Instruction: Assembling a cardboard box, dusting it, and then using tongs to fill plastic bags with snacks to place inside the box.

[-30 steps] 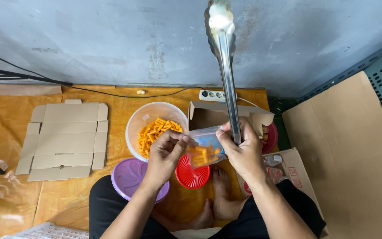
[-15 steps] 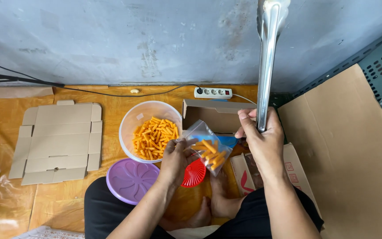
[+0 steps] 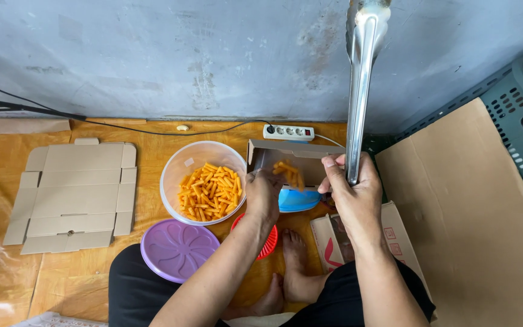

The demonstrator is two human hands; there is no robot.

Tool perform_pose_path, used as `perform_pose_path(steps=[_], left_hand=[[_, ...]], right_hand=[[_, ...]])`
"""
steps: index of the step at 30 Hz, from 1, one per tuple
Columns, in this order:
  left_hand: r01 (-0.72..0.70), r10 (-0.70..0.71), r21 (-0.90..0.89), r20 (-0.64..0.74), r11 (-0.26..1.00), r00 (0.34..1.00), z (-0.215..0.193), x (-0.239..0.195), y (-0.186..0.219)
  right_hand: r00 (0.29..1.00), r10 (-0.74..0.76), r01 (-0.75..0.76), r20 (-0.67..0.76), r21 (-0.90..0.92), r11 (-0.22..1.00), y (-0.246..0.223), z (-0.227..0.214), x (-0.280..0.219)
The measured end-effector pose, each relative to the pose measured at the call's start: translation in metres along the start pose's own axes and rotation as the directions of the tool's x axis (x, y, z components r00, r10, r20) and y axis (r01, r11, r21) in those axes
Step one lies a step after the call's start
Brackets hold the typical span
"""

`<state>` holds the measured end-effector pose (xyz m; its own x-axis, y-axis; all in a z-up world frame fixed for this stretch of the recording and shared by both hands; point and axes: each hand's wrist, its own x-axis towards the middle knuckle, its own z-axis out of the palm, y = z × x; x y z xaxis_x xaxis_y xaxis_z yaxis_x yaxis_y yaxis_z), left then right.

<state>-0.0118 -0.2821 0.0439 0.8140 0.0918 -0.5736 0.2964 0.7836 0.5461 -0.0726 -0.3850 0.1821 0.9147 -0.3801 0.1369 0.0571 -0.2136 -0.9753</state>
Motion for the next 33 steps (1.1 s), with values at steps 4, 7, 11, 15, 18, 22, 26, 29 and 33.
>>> perform_pose_path(steps=[4,7,11,15,18,22,26,29,33], left_hand=[[-0.02,0.017,-0.059,-0.045,0.998,0.999,0.007,-0.007,0.003],[-0.018,0.015,-0.056,-0.06,0.998,0.998,0.01,-0.013,0.01],[-0.013,0.01,-0.056,-0.06,0.998,0.998,-0.006,0.005,0.0],[0.034,-0.037,0.118,0.021,0.992,0.999,-0.014,-0.021,0.025],[-0.043,0.016,0.303,0.092,0.952,0.996,-0.025,-0.048,0.044],[-0.317,0.236,0.522,0.217,0.792,0.947,-0.065,-0.067,0.056],[-0.502,0.512,0.718,0.234,0.483,0.826,-0.15,-0.033,0.078],[-0.333,0.661,0.938,0.191,0.095,0.725,-0.247,0.017,0.091],[0.197,0.562,0.831,0.159,-0.52,0.812,-0.359,0.062,0.099]], right_hand=[[1.0,0.002,-0.002,0.014,0.0,1.0,0.004,0.0,0.0],[1.0,-0.005,0.005,0.023,0.0,1.0,0.004,0.0,-0.001],[0.999,-0.011,0.012,0.043,-0.018,1.0,0.003,0.0,-0.003],[0.999,-0.008,0.009,0.043,-0.023,1.0,0.007,0.0,-0.003],[0.999,-0.01,0.011,0.038,-0.019,1.0,0.01,-0.002,-0.002],[0.999,-0.015,0.016,0.039,-0.021,1.0,0.003,-0.002,-0.008],[0.999,-0.027,0.027,0.023,-0.003,1.0,-0.001,-0.003,-0.009],[1.0,-0.022,0.022,0.021,0.001,1.0,0.002,-0.006,-0.011],[0.998,-0.048,0.049,0.043,-0.021,0.999,0.001,-0.004,-0.013]])
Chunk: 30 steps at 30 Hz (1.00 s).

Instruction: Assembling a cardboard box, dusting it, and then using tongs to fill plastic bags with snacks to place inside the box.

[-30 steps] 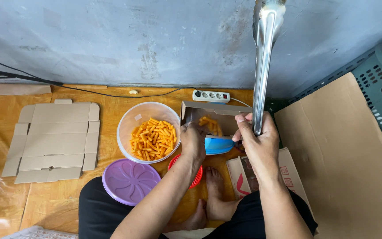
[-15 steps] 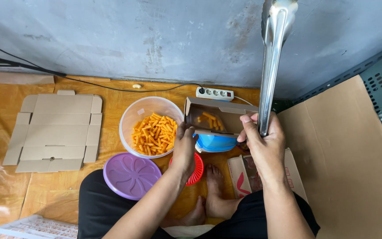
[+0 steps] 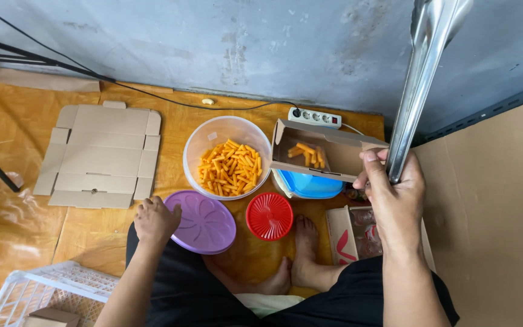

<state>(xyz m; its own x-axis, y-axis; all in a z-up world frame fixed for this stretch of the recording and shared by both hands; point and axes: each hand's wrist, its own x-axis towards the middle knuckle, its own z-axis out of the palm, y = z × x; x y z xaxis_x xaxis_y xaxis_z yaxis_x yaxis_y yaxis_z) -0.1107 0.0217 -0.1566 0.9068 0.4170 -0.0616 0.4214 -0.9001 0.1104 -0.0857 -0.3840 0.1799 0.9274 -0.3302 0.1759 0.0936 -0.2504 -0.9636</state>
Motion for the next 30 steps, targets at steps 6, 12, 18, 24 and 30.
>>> perform_pose_path(steps=[6,12,18,24,30], left_hand=[[0.021,-0.097,0.199,0.381,0.98,0.919,0.068,0.023,-0.028],[0.054,-0.087,0.113,0.311,0.992,0.946,0.099,0.037,-0.039],[0.087,-0.107,0.078,0.309,0.993,0.945,-0.009,0.061,-0.048],[0.181,-0.205,0.108,0.291,0.978,0.935,-0.192,0.079,-0.038],[0.181,-0.162,-0.154,0.13,0.971,0.978,-0.269,0.079,-0.075]], right_hand=[[0.998,-0.047,0.046,0.038,0.003,0.999,0.002,0.006,-0.002],[0.998,-0.049,0.049,0.031,0.007,0.999,0.001,0.006,-0.002],[0.998,-0.056,0.056,0.036,-0.001,0.998,0.002,0.005,-0.002],[1.0,0.031,-0.031,0.006,0.02,0.999,-0.003,-0.001,0.001],[0.991,0.133,-0.132,-0.034,0.041,0.99,-0.005,-0.011,0.003]])
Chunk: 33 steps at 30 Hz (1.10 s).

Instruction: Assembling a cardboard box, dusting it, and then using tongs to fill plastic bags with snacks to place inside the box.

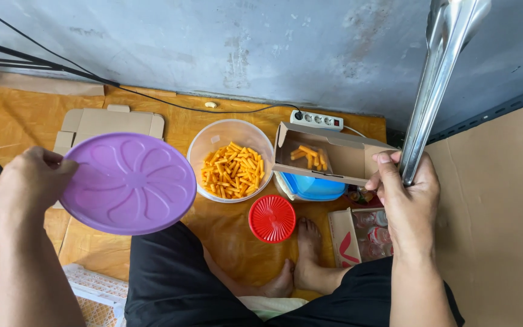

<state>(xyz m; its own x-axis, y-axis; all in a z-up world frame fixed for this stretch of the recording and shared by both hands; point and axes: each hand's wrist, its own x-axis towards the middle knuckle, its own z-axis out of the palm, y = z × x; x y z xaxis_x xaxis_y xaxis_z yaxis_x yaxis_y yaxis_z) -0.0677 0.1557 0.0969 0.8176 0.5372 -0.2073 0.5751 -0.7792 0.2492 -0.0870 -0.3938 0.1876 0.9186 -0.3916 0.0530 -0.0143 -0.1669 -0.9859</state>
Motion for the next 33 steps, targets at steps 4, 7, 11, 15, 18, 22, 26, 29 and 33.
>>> perform_pose_path(steps=[4,7,11,15,18,22,26,29,33], left_hand=[[-0.209,0.162,-0.235,-0.203,0.949,0.966,0.034,0.009,0.011],[-0.349,0.21,-0.3,-0.41,0.888,0.887,0.124,0.025,0.034],[-0.28,0.124,-0.429,-0.357,0.859,0.926,0.208,0.031,0.062],[-0.246,0.042,-0.511,-0.377,0.824,0.925,0.261,0.029,0.078],[-0.217,-0.003,-0.541,-0.377,0.812,0.926,0.268,0.019,0.101],[-0.255,-0.002,-0.518,-0.444,0.817,0.896,0.276,0.016,0.129],[-0.228,-0.011,-0.466,-0.457,0.855,0.89,0.294,0.02,0.133],[-0.226,0.007,-0.442,-0.445,0.868,0.896,0.292,0.016,0.129],[-0.251,0.041,-0.449,-0.426,0.858,0.904,0.291,0.012,0.127]], right_hand=[[1.0,0.008,-0.008,-0.014,0.012,1.0,-0.005,0.001,0.0],[0.982,-0.189,0.189,0.027,-0.025,0.982,0.004,0.003,0.003],[0.983,-0.182,0.183,0.017,-0.062,0.981,0.003,0.003,0.004],[0.988,-0.156,0.154,-0.019,-0.073,0.985,0.006,-0.002,0.009],[0.991,-0.13,0.127,-0.031,-0.095,0.987,0.007,-0.004,0.011],[0.991,-0.127,0.123,-0.031,-0.109,0.986,0.005,-0.003,0.014],[0.992,-0.122,0.118,-0.034,-0.104,0.988,0.006,-0.004,0.016],[0.992,-0.114,0.108,-0.047,-0.109,0.988,0.003,-0.005,0.017],[0.993,-0.111,0.104,-0.048,-0.132,0.986,0.006,-0.006,0.021]])
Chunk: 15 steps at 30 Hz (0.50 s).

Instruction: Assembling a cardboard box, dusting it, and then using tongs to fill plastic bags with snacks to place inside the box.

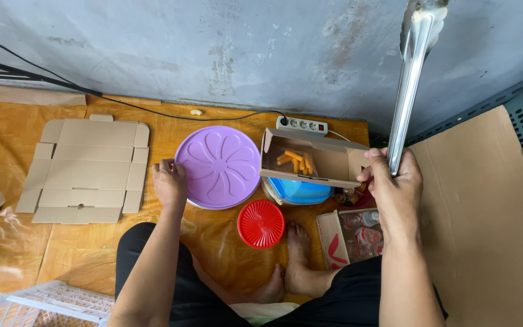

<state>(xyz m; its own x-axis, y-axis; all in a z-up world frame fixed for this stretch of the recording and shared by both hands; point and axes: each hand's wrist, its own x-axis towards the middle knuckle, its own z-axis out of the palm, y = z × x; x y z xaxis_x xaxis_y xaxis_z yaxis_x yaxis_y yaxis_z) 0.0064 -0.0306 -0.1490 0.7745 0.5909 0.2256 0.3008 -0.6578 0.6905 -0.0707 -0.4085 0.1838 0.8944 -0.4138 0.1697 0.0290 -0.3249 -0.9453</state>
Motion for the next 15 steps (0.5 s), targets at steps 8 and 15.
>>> perform_pose_path(steps=[8,15], left_hand=[[-0.318,0.311,-0.018,-0.154,0.948,0.938,-0.005,-0.019,0.066],[-0.053,0.196,-0.54,0.211,0.84,0.958,-0.039,-0.066,0.142]], right_hand=[[0.982,-0.044,0.026,-0.183,-0.099,0.995,0.04,-0.013,0.037],[0.954,0.038,-0.058,-0.298,-0.06,0.997,0.05,-0.02,0.039]])
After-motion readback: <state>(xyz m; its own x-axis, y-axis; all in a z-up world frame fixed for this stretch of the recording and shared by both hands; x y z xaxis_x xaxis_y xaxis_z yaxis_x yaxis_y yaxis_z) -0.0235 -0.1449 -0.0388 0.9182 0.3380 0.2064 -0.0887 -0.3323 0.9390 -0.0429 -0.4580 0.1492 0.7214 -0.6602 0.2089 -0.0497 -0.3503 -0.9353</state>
